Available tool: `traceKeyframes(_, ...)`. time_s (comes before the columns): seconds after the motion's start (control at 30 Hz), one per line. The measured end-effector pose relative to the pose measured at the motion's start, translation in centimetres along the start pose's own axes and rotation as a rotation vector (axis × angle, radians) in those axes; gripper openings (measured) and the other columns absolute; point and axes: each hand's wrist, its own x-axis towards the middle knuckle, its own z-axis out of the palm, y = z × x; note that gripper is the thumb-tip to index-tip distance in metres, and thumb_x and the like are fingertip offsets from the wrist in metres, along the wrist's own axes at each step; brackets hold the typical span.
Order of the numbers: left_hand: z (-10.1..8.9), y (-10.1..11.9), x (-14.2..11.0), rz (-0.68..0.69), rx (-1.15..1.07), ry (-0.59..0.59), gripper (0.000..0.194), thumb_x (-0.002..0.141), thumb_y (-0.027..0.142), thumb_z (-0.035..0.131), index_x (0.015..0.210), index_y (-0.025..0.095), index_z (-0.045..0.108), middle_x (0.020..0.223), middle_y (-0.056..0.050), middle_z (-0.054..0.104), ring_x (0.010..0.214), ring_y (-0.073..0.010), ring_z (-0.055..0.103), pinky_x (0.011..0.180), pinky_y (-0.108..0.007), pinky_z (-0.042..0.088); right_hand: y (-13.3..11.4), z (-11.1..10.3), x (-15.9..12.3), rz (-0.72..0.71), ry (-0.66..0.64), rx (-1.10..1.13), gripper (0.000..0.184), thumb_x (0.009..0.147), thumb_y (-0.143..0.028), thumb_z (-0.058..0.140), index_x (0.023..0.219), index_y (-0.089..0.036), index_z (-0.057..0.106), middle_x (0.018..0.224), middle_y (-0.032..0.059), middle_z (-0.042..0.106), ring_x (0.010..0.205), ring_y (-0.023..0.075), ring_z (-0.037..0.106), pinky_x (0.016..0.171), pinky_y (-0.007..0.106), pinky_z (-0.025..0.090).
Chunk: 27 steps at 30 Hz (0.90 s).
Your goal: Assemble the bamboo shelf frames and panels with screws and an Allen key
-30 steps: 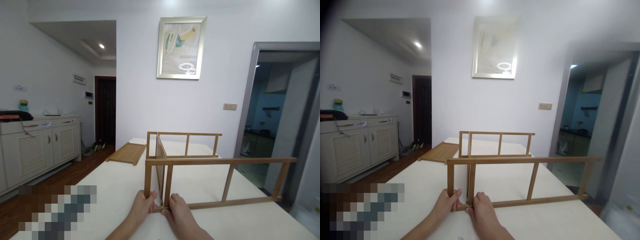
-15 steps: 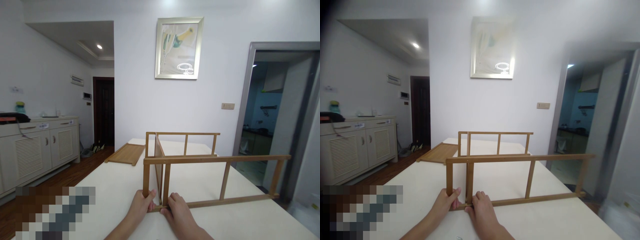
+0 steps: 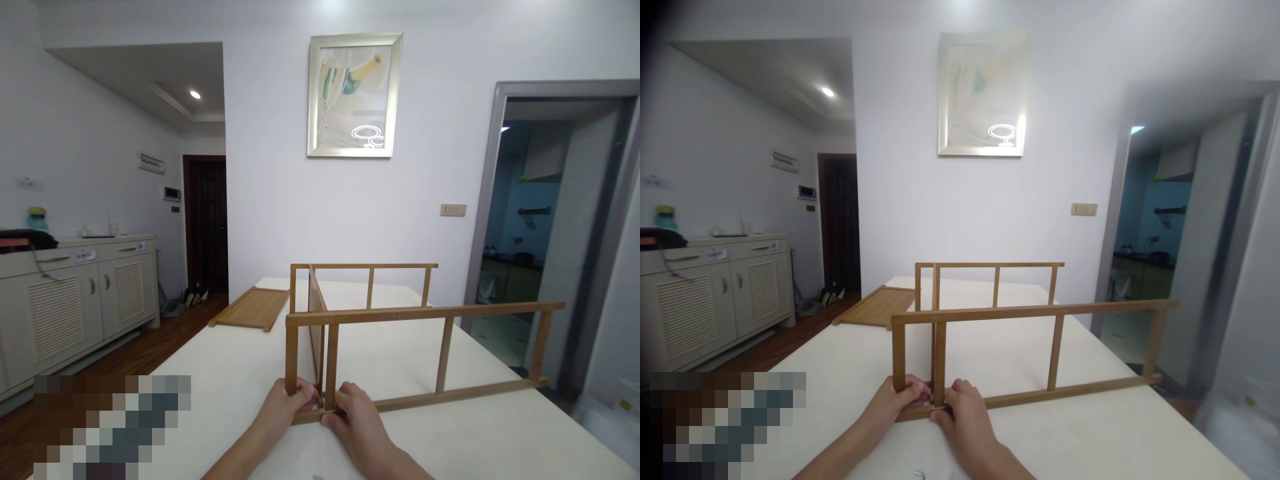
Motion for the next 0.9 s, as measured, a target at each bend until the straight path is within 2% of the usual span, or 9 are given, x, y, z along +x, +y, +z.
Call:
traceKeyframes(0.13,0.1,0.1,-0.2,-0.049,-0.070,0.009,0.042,0.062,0.052,0.076,0.069,0.011,0.068,0.076,-0.008,0.072,0.077,-0.0237,0.068,0.085,-0.039,0.051,0.3,0.1,0.1,-0.005,0.007,0.017,0.010,0.077,-0.021,0.065,0.070,-0.020,0.058,0.086,0.0009,0.058,0.085,0.0178,0.052,0.073,0.028,0.035)
traceKeyframes(0.37,0.0,0.0,-0.6,0.037,0.075,-0.014,0.037,0.071,0.049,0.068,0.065,0.012,0.069,0.071,-0.008,0.070,0.075,-0.0223,0.065,0.081,-0.035,0.049,0.2,-0.1,-0.1,-0.027,0.003,0.051,0.007,0.075,-0.019,0.066,0.071,-0.021,0.061,0.087,0.0010,0.059,0.085,0.0176,0.054,0.073,0.027,0.037)
traceKeyframes(0.5,0.0,0.2,-0.9,0.077,0.120,-0.030,0.035,0.074,0.046,0.066,0.063,0.013,0.069,0.068,-0.007,0.069,0.075,-0.0211,0.063,0.079,-0.032,0.048,0.1,-0.1,-0.1,-0.025,0.003,0.042,0.011,0.074,-0.020,0.068,0.067,-0.020,0.060,0.086,0.0011,0.060,0.084,0.0178,0.054,0.073,0.027,0.037)
traceKeyframes(0.77,0.2,0.6,-1.2,0.062,0.066,-0.038,0.036,0.072,0.048,0.068,0.063,0.013,0.069,0.067,-0.007,0.070,0.081,-0.0242,0.065,0.081,-0.033,0.048,0.6,0.2,0.0,-0.043,-0.004,-0.021,0.014,0.076,-0.019,0.067,0.067,-0.020,0.055,0.086,0.0008,0.060,0.084,0.0174,0.053,0.073,0.027,0.036)
traceKeyframes(0.9,0.3,0.4,-1.0,0.008,0.006,-0.020,0.040,0.067,0.052,0.071,0.065,0.012,0.069,0.071,-0.008,0.071,0.076,-0.0238,0.066,0.080,-0.036,0.050,0.5,0.1,-0.1,-0.049,-0.029,-0.066,0.010,0.078,-0.019,0.063,0.073,-0.020,0.055,0.089,0.0024,0.060,0.086,0.0192,0.052,0.075,0.029,0.036)
